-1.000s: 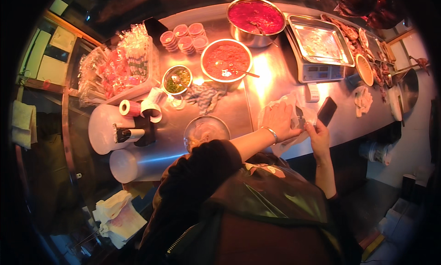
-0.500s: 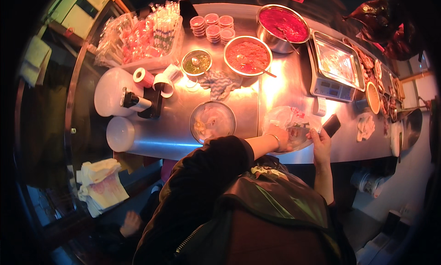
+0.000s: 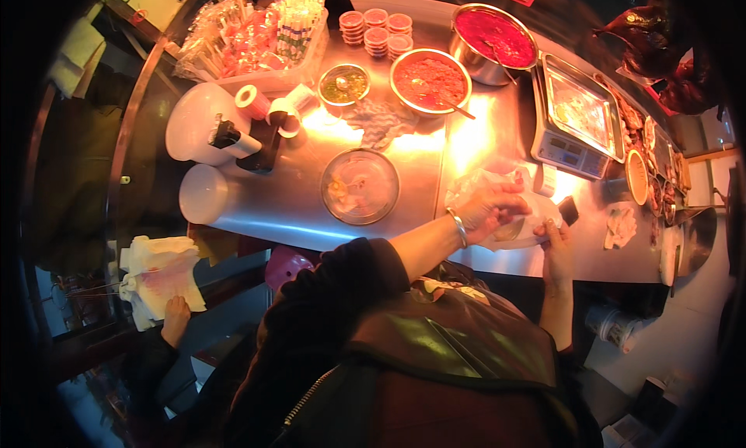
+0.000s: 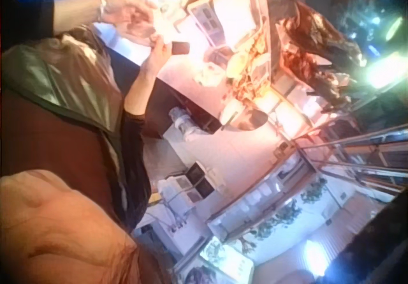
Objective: The person assembles two rice bowls by adding cooked meat, broth, and vegetables, then covers them with plastic wrap. They also chop additional meat and place it into a bowl.
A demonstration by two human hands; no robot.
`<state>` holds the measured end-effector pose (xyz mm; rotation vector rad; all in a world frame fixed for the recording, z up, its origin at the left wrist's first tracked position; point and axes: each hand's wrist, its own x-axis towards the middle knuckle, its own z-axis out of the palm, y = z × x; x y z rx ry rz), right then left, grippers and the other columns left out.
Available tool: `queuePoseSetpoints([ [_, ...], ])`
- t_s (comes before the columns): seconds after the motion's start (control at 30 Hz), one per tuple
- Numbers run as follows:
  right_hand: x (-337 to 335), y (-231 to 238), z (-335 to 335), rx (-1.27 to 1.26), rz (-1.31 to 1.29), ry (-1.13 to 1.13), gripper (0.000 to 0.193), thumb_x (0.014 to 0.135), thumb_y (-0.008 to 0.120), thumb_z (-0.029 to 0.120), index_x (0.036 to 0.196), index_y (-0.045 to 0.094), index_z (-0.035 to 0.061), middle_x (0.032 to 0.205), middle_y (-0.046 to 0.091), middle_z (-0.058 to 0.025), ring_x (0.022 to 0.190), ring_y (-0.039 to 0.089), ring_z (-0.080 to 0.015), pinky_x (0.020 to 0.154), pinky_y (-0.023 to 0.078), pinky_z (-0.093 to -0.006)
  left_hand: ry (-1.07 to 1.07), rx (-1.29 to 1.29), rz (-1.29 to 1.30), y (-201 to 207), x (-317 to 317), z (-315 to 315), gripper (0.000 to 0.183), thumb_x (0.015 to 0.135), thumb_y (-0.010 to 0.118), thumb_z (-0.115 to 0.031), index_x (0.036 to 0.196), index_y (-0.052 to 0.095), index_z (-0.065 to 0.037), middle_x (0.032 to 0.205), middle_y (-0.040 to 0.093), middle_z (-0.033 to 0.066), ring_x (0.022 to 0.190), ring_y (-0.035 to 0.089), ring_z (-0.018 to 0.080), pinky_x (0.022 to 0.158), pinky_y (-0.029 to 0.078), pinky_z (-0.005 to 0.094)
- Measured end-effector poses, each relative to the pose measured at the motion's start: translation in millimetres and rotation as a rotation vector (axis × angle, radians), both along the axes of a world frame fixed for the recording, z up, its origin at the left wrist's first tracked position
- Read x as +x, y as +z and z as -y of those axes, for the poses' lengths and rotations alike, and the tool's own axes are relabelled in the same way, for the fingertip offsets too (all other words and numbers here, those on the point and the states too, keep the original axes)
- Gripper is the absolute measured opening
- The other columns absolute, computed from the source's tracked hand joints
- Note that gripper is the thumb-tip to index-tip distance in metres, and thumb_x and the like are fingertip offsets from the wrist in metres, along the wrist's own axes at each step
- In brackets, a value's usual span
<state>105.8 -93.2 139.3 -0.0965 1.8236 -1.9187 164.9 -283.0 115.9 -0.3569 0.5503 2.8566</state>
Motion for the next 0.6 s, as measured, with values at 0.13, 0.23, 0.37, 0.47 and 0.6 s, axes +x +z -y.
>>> queuePoseSetpoints([
  [0.13,2,2,13,0.037,-0.037,0.065,0.012,0.089,0.049,0.013,0.086,0.055,0.0034,0.073,0.055,-0.0016,0.069,0.050,-0.0088,0.069,0.039,-0.0215,0.082,-0.787,0.088,-2,15,-8,0.039,0.074,0.067,-0.025,0.100,0.050,-0.004,0.090,0.055,0.0069,0.082,0.058,0.0179,0.069,0.045,0.0265],
  [0.23,7,2,23,0.032,-0.019,0.033,0.012,0.089,0.049,0.013,0.087,0.055,0.0031,0.073,0.056,-0.0019,0.069,0.051,-0.0091,0.069,0.039,-0.0218,0.237,-1.599,-0.073,-9,20,-11,0.057,0.065,0.070,-0.028,0.110,0.044,-0.004,0.093,0.052,0.0152,0.074,0.056,0.0270,0.069,0.046,0.0344],
  [0.37,15,-3,27,0.039,-0.035,0.014,0.013,0.089,0.049,0.014,0.088,0.055,0.0027,0.073,0.057,-0.0022,0.070,0.051,-0.0091,0.069,0.039,-0.0219,-0.017,-2.024,-0.233,-22,9,-5,0.070,0.063,0.068,-0.022,0.124,0.036,-0.011,0.091,0.053,0.0188,0.075,0.055,0.0336,0.067,0.045,0.0395],
  [0.47,19,-7,23,0.045,-0.039,-0.028,0.013,0.089,0.050,0.014,0.092,0.055,0.0029,0.073,0.056,-0.0020,0.070,0.052,-0.0091,0.070,0.040,-0.0226,-0.127,-1.834,-0.256,-27,-4,-2,0.070,0.065,0.066,-0.018,0.128,0.035,-0.013,0.087,0.056,0.0161,0.075,0.056,0.0322,0.066,0.046,0.0385],
  [0.6,20,0,20,0.075,-0.039,-0.089,0.013,0.089,0.050,0.014,0.095,0.055,0.0041,0.074,0.055,-0.0003,0.070,0.051,-0.0079,0.070,0.041,-0.0224,0.123,-0.762,-0.126,-13,-13,-9,0.056,0.071,0.061,-0.010,0.124,0.041,-0.010,0.081,0.058,0.0101,0.068,0.058,0.0235,0.065,0.047,0.0324],
])
